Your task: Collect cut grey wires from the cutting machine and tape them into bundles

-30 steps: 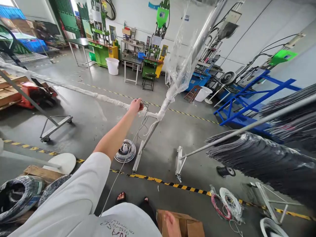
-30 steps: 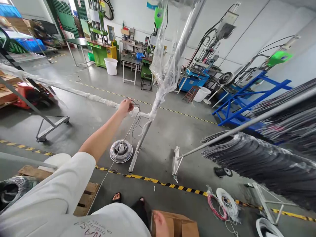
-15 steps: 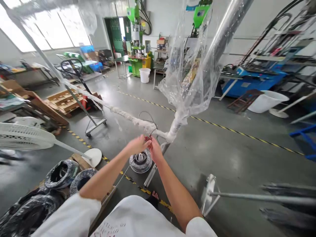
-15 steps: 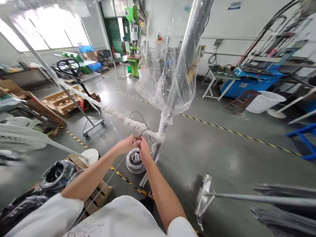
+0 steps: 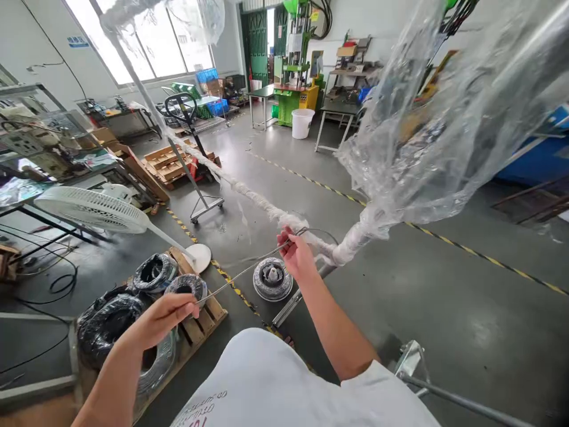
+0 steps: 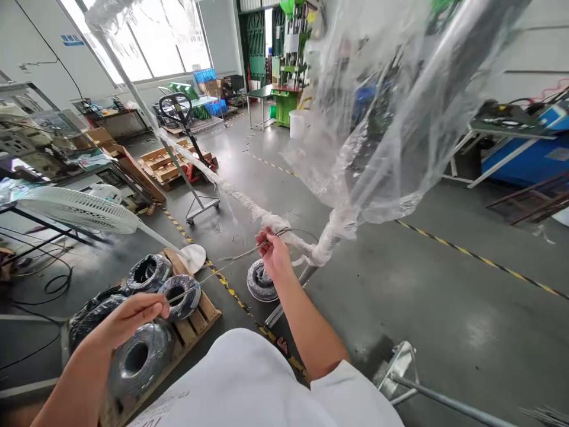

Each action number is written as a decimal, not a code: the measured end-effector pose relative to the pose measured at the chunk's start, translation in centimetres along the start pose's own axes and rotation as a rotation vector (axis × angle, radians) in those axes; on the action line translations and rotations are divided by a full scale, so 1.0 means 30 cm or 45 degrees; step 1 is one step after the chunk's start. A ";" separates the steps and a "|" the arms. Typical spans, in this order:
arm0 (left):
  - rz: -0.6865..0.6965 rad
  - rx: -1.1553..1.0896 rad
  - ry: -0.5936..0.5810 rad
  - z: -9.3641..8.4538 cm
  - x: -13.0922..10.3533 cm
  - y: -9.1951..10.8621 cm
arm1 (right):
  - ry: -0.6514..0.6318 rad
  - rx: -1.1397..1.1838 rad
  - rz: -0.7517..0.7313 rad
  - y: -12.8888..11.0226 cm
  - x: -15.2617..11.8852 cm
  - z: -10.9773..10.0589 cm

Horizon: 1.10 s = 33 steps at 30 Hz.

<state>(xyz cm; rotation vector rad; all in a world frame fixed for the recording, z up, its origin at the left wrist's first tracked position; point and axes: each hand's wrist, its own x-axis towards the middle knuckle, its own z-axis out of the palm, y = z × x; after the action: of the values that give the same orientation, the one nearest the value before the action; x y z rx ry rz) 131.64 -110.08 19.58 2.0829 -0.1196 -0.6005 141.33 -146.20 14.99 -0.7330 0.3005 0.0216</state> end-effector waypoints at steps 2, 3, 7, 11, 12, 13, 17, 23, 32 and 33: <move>-0.136 -0.030 -0.142 -0.003 -0.066 -0.226 | -0.084 -0.145 0.036 0.110 -0.028 -0.024; -0.238 -0.078 -0.163 0.018 -0.089 -0.335 | -0.150 -0.232 0.065 0.170 -0.045 -0.037; -0.398 -0.155 -0.160 0.177 -0.138 -0.649 | -0.306 -0.484 0.179 0.400 -0.111 -0.089; -0.371 -0.174 -0.208 0.298 -0.137 -0.753 | -0.279 -0.755 0.159 0.530 -0.150 -0.148; -0.365 -0.192 -0.230 0.318 -0.126 -0.760 | -0.277 -0.842 0.146 0.543 -0.155 -0.160; -0.354 -0.204 -0.254 0.339 -0.111 -0.765 | -0.279 -0.934 0.131 0.552 -0.159 -0.170; -0.282 -0.197 -0.369 0.433 -0.012 -0.760 | -0.290 -1.289 0.045 0.573 -0.189 -0.182; -0.114 -0.046 -0.469 0.511 0.126 -0.717 | -0.111 -1.005 0.120 0.550 -0.204 -0.191; -0.116 0.099 -0.266 0.407 0.092 -0.721 | 0.506 -0.713 -0.754 0.148 -0.220 -0.168; -0.135 0.100 -0.231 0.410 0.088 -0.724 | 0.487 -0.831 -0.782 0.145 -0.250 -0.140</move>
<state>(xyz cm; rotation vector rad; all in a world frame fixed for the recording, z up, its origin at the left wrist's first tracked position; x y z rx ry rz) 125.13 -108.18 -4.59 2.1175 -0.1392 -0.8621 132.52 -145.11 11.27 -1.4592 0.4271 -0.6343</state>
